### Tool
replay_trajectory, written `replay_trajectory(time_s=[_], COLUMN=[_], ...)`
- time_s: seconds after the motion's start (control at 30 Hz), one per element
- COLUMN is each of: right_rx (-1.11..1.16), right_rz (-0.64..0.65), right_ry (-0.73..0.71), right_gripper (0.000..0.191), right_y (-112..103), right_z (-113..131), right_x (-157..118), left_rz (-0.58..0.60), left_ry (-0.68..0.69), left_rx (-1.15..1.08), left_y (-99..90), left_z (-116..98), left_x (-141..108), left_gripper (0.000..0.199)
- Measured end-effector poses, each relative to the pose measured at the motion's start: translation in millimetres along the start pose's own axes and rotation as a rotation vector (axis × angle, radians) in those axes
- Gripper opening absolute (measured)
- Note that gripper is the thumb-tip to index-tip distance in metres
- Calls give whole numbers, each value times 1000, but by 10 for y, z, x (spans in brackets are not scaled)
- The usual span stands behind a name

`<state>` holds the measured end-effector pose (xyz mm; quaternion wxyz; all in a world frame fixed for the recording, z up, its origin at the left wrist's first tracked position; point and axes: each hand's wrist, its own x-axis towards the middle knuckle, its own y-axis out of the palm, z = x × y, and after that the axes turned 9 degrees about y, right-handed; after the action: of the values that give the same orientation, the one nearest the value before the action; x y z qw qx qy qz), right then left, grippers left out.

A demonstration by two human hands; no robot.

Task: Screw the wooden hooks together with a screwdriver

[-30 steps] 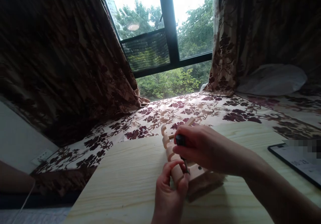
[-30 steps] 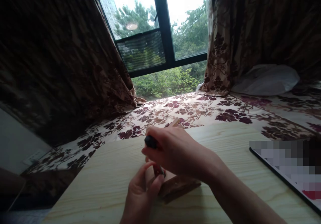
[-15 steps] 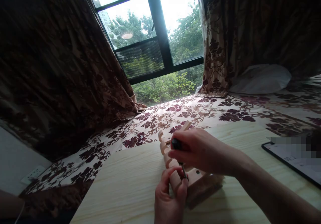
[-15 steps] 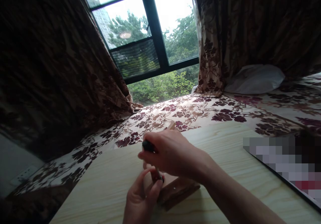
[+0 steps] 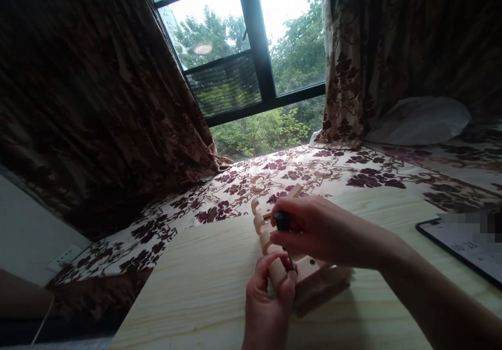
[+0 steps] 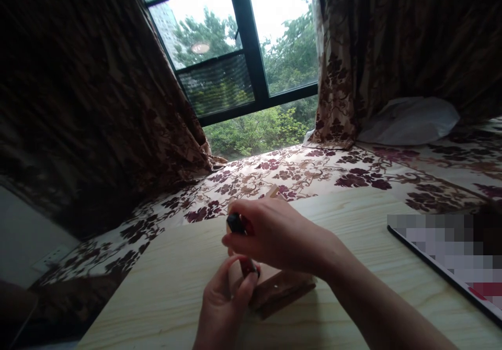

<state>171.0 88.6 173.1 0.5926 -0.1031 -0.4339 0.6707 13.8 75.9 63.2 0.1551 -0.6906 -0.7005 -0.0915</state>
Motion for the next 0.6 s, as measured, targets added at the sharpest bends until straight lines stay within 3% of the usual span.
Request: replay_trajectory(time_s=[0.1,0.23,0.37,0.5,0.6], right_rx=[28,-33,-88,-8,-4], right_rz=[29,-11,-52,50,94], right_ry=[-30,-2,35,1,0], right_gripper=[3,17,13,7,23], right_y=[-17,-20,-15,-22,-12], right_z=[2,2,-9,-4,9], right_x=[-7,4,14,0,4], left_rz=[-3,4,21,17,70], left_ry=[-5,-7,-36,-28,-7], left_rx=[-15,-28,-29,-33,13], left_y=[3,4,5,-5,-37], left_z=[-27,-38,-33,-30,-5], left_x=[-1,-3,-7,-4,9], left_gripper=[22,21,23,22,22])
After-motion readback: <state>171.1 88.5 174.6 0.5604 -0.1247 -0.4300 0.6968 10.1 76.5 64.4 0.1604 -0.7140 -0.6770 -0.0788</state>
